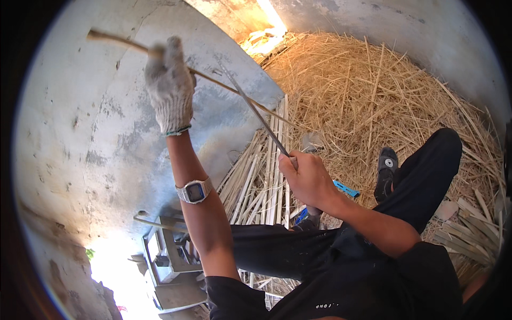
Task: The person sits on a chair and uses a machete to split long bamboo sticks into thinner strips. They hold the bamboo with a gloved hand and strike it with the machete, then use a utility knife to further refine the strips.
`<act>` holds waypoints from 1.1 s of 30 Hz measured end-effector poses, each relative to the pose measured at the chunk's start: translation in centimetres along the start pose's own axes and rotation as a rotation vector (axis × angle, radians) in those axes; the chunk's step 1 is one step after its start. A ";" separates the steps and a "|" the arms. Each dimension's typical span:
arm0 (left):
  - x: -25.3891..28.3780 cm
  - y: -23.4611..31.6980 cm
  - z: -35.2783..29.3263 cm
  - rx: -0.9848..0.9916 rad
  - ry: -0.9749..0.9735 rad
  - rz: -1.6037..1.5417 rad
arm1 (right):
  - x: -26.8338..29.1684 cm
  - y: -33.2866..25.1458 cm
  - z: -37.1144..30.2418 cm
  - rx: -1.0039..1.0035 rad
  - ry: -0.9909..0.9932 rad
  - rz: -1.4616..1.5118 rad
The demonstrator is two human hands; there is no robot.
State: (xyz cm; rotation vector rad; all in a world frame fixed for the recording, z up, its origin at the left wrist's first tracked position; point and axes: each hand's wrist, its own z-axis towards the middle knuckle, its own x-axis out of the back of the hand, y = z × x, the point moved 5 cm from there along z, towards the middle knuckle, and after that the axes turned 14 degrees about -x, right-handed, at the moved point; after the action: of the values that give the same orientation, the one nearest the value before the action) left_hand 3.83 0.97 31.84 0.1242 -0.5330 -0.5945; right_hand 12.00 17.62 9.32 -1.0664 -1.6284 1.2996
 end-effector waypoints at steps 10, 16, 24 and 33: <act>-1.0 1.2 -0.6 0.090 0.079 -0.226 | 0.1 1.8 1.5 0.009 0.007 -0.024; -1.0 -0.7 -0.8 0.070 0.125 -0.323 | 1.1 1.5 0.4 0.119 0.066 0.026; -0.4 -0.3 -0.9 0.107 0.268 -0.343 | -1.9 5.9 3.3 -0.074 0.003 0.066; -0.1 -2.0 -1.0 0.160 0.260 -0.269 | 0.2 4.8 3.9 -0.182 -0.097 0.058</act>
State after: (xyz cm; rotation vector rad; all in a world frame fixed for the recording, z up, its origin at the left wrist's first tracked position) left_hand 3.26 -0.68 30.40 0.4238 -0.3121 -0.7847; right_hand 8.95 17.09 3.99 -1.1825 -1.8286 1.2773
